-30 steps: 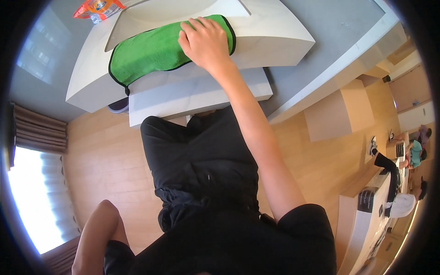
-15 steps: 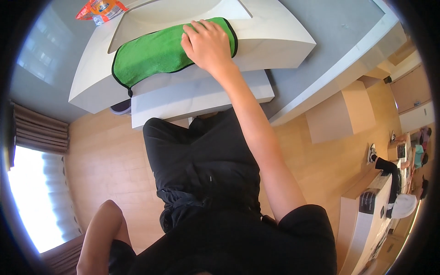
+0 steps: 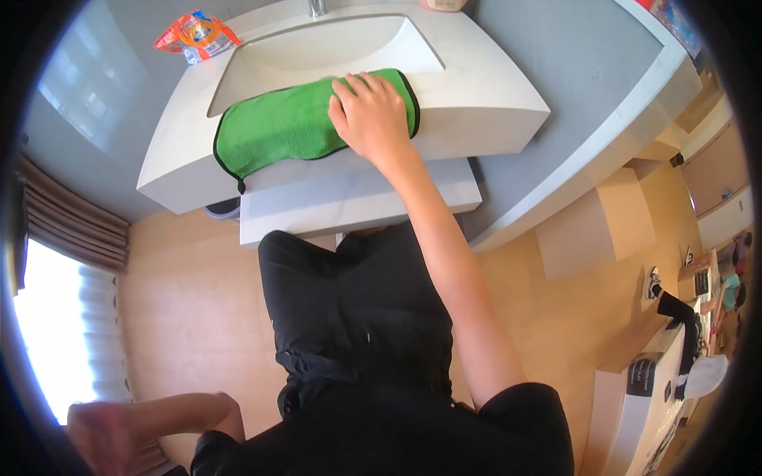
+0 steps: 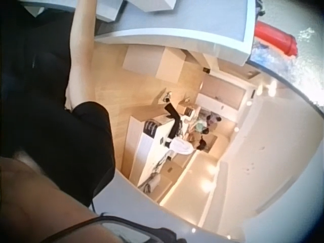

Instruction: The person wipes the white top surface and outer rim of a bathroom sink with a green cloth.

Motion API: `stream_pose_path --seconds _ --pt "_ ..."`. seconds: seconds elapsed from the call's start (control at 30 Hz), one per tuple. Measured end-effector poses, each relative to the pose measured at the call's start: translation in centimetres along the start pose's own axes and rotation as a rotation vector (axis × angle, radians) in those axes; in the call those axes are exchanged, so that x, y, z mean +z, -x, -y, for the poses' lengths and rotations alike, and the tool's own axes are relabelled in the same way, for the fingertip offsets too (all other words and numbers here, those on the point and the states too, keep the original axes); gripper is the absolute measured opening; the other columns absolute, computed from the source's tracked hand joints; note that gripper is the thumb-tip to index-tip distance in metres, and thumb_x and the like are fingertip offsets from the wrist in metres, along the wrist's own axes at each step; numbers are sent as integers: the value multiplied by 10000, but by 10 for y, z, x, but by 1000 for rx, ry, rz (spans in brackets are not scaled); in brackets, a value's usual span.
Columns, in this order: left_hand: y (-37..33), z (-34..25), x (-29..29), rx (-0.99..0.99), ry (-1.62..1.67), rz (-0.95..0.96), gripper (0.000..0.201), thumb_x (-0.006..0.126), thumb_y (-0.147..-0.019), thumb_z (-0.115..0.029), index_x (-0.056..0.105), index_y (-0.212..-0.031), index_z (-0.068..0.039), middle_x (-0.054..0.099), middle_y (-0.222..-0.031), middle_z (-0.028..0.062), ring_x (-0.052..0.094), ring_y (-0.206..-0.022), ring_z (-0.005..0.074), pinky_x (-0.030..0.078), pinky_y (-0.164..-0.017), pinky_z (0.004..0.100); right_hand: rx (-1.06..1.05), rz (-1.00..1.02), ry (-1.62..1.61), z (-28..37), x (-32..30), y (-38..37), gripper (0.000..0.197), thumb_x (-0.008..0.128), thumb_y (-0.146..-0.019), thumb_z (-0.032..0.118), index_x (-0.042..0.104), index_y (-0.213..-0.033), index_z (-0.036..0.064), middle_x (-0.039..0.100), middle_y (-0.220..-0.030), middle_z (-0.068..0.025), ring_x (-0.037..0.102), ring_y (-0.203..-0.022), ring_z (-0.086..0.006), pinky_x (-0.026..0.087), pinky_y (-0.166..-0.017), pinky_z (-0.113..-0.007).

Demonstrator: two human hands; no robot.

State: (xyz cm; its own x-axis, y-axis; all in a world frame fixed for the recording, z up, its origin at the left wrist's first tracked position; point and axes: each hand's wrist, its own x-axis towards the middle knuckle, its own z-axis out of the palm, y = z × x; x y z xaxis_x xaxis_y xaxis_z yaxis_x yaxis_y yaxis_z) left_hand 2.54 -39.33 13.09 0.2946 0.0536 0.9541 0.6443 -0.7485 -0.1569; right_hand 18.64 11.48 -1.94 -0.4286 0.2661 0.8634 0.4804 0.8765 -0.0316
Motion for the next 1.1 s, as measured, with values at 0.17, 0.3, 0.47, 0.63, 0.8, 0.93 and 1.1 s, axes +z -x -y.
stream_pose_path --seconds 0.17,0.3,0.47,0.63,0.8,0.93,1.1 --pt "102 56 -12 -509 -613 -126 331 484 -1057 -266 502 -777 -90 389 -625 -9 376 -518 100 373 -510 251 20 118 -8 -10 -10 -6 305 591 -923 272 719 -1097 57 705 -1161 -142 630 -1121 -330 496 -958 -457" --pt "111 133 87 -1266 -480 -248 455 520 -1048 -372 574 -1312 -5 575 -894 38 530 -735 67 431 -592 203 39 300 -33 -14 -11 -22 310 584 -925 286 715 -1095 63 691 -1147 -137 617 -1081 -322 486 -941 -465" --pt "73 229 211 -985 -189 358 318 588 -946 -31 506 -1250 10 530 -1208 152 533 -1102 270 420 -998 359 122 481 -17 -22 9 -28 334 547 -951 324 684 -1128 77 674 -1123 -131 605 -1079 -324 470 -958 -464" --pt "104 293 270 -781 -515 661 262 530 -980 -214 548 -1198 -69 601 -1225 146 535 -1170 361 419 -1009 447 153 587 -96 -15 8 -43 378 501 -963 350 678 -1147 71 691 -1093 -164 620 -1081 -331 456 -982 -471" --pt "111 335 285 -885 -564 745 358 490 -987 -418 502 -1162 -106 691 -958 158 635 -985 371 442 -936 464 250 787 -82 -26 16 -67 463 446 -972 474 697 -1121 114 720 -1055 -201 662 -1023 -417 512 -936 -475" --pt "97 362 296 -1113 -444 904 456 446 -953 -498 560 -1107 -84 719 -1033 155 664 -990 355 477 -894 479 335 822 -107 -59 44 -74 457 464 -941 450 729 -1026 88 722 -1037 -204 671 -990 -401 517 -911 -463" --pt "137 412 291 -1088 -460 788 381 469 -961 -430 589 -1080 -89 709 -998 151 658 -952 357 480 -870 458 387 889 -112 -58 63 -85 416 486 -900 399 747 -1028 102 709 -1087 -194 662 -1017 -383 518 -921 -456"
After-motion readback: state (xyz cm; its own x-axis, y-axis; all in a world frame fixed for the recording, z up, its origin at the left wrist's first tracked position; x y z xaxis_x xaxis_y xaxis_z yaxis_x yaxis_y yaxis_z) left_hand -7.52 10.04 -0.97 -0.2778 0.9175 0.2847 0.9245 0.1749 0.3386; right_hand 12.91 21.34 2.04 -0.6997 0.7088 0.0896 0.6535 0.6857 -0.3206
